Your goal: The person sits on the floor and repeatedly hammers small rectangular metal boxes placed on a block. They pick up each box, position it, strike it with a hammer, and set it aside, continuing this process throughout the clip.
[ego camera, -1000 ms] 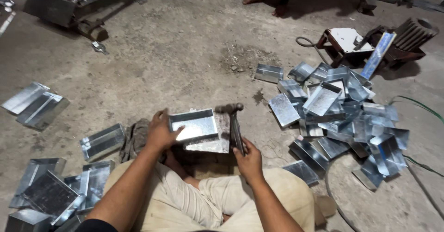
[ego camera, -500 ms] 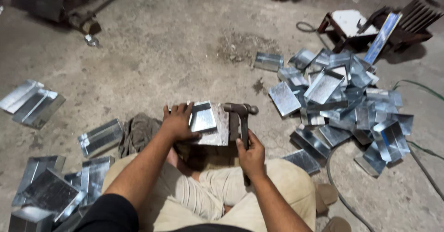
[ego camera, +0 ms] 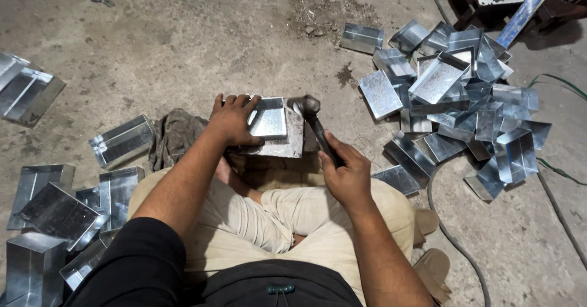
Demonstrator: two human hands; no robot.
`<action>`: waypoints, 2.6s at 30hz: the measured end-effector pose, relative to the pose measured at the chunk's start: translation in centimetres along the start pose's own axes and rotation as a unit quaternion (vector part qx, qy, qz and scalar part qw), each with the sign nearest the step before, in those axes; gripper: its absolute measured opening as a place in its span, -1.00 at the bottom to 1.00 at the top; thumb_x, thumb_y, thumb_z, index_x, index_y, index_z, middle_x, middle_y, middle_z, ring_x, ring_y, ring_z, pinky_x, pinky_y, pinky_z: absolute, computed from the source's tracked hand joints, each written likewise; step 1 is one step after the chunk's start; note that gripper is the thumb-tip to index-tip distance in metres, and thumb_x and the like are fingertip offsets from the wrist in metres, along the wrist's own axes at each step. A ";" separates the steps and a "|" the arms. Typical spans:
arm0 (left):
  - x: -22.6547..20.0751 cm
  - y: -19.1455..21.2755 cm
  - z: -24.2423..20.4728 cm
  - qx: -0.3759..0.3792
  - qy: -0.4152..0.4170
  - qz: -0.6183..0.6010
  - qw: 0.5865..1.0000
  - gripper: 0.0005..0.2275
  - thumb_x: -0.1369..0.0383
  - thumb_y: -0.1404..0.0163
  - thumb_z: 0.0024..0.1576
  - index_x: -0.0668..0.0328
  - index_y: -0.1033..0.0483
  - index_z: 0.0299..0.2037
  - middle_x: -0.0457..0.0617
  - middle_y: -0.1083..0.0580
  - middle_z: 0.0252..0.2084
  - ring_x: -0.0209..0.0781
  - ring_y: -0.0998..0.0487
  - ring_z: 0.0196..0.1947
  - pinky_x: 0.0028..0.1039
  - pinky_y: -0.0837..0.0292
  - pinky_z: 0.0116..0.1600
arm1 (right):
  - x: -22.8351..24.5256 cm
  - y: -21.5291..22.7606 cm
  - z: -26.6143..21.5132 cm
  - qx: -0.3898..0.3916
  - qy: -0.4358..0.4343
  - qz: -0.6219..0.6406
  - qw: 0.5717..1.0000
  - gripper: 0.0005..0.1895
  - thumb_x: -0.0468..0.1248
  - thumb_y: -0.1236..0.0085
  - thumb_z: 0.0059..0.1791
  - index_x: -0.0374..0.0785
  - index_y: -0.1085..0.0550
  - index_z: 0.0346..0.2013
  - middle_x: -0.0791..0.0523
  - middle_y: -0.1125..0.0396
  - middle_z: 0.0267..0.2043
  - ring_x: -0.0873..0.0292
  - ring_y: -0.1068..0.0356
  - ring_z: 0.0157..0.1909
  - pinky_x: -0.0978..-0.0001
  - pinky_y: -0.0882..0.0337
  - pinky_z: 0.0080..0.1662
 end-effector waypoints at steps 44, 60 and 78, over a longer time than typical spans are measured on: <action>-1.7 -0.3 -0.9 0.042 -0.046 0.017 0.998 0.09 -0.12 -0.37 -0.34 -0.11 -0.08 0.46 0.06 -0.22 0.40 0.12 -0.19 0.37 0.03 0.12 0.44 | -2.7 -2.3 -0.7 0.055 -0.152 0.053 0.985 -0.57 -0.40 -0.19 0.01 -0.22 -0.49 0.20 -0.04 -0.50 0.00 0.25 -0.56 -0.12 0.47 -0.58 -0.12; -2.0 -0.1 -1.6 0.010 -0.048 -0.002 0.999 0.07 -0.10 -0.37 -0.36 -0.09 -0.15 0.44 0.04 -0.28 0.36 0.11 -0.23 0.35 0.03 0.10 0.43 | -3.8 -4.2 1.6 0.043 -0.055 -0.083 0.994 -0.58 -0.33 -0.25 -0.04 -0.14 -0.54 0.13 -0.09 -0.52 -0.09 -0.07 -0.56 -0.08 0.26 -0.51 -0.06; 3.9 -2.8 -0.6 0.214 0.126 -0.334 0.909 0.18 -0.23 -0.27 -0.29 -0.01 0.11 0.54 0.19 -0.19 0.46 0.12 -0.21 0.43 -0.08 -0.11 0.44 | -2.1 2.4 0.2 -0.109 -0.053 0.155 0.980 -0.66 -0.41 -0.20 0.08 -0.26 -0.46 0.16 0.16 -0.41 -0.24 0.39 -0.41 -0.33 0.57 -0.48 -0.29</action>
Point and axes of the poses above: each hand's wrist, its own z-axis towards the middle knuckle, its own y-axis out of the back of the hand, x = y × z, the point moved 7 cm from there along z, towards the middle knuckle
